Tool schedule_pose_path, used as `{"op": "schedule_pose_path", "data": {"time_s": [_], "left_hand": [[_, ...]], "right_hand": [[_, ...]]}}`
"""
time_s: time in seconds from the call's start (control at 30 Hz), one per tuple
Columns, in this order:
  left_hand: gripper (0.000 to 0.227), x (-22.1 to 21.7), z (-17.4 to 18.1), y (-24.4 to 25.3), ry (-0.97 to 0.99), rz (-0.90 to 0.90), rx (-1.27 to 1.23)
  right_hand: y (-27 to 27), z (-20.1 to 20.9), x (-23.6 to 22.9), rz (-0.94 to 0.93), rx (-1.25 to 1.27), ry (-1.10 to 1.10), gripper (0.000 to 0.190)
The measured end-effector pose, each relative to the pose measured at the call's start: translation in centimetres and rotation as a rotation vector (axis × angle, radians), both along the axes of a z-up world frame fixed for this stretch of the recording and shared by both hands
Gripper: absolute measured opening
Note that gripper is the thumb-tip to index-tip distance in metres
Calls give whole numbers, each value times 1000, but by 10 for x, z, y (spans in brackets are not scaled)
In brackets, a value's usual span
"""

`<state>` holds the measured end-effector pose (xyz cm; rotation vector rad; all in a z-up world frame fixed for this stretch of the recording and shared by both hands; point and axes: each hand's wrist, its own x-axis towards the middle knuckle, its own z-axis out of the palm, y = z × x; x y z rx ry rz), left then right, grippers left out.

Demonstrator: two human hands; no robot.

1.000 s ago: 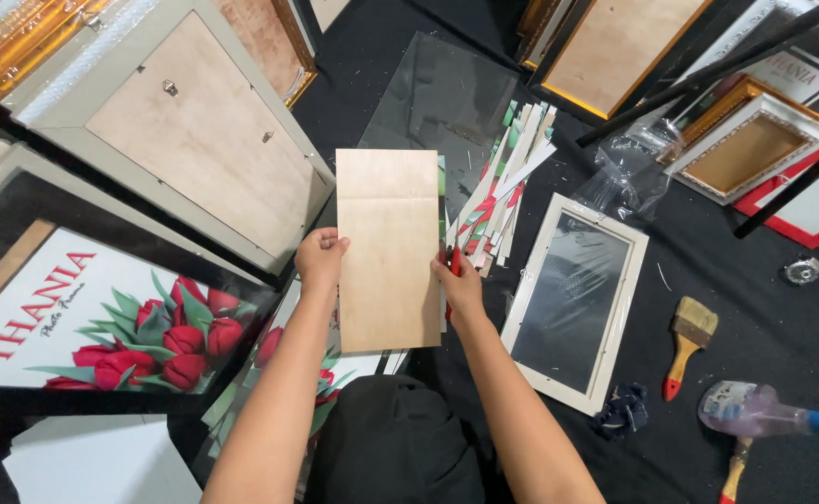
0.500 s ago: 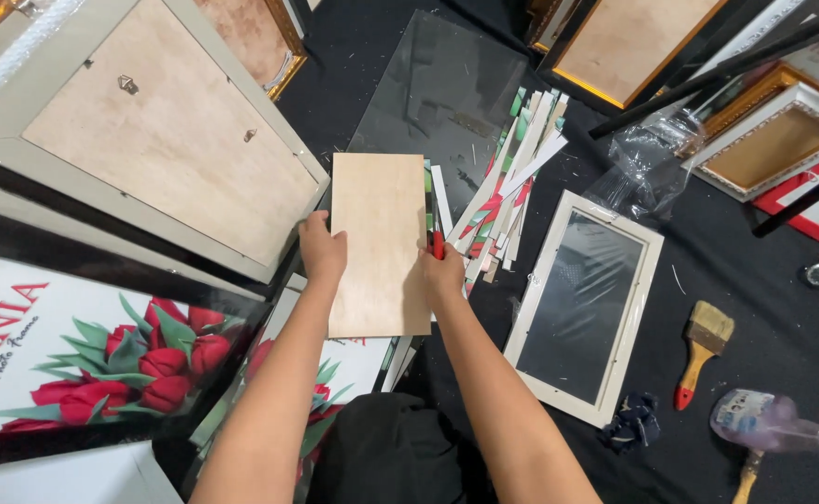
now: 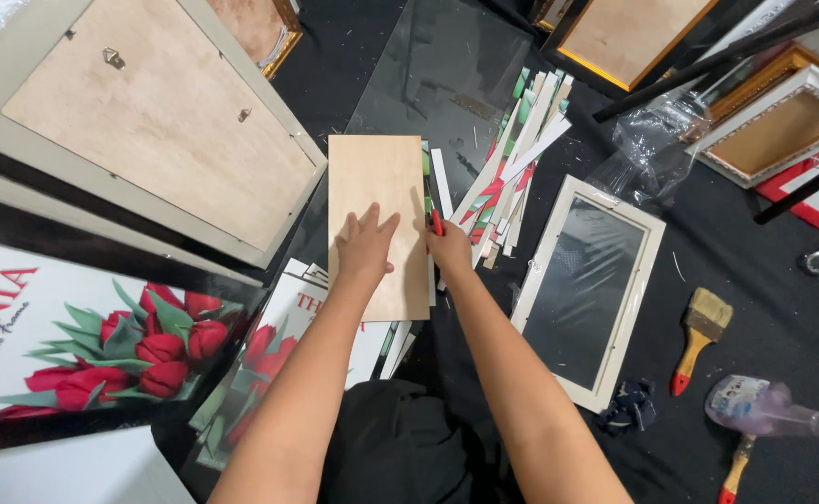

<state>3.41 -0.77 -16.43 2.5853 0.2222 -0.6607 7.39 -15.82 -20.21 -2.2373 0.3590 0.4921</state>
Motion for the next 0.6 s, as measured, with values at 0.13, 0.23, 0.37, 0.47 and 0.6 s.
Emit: {"op": "schedule_pose_path", "data": {"time_s": [0.13,0.23,0.37,0.47,0.6], "left_hand": [[97,0,2,-1,12,7,8],[97,0,3,-1,4,20,-1],[94,-2,11,-4,23,2,3],[94,-2,14,-8,23,6,12],[94,-2,16,-14,28,20,59]], "right_hand": [[-14,-38,18,220,-198,-40,33],[-15,-41,16,305,-256,-67,35],[-20,-32,15,361,-298,-191,31],[-27,-2,20,375,-354,-227,29],[-32,36,27,323,-344,-270,25]]}}
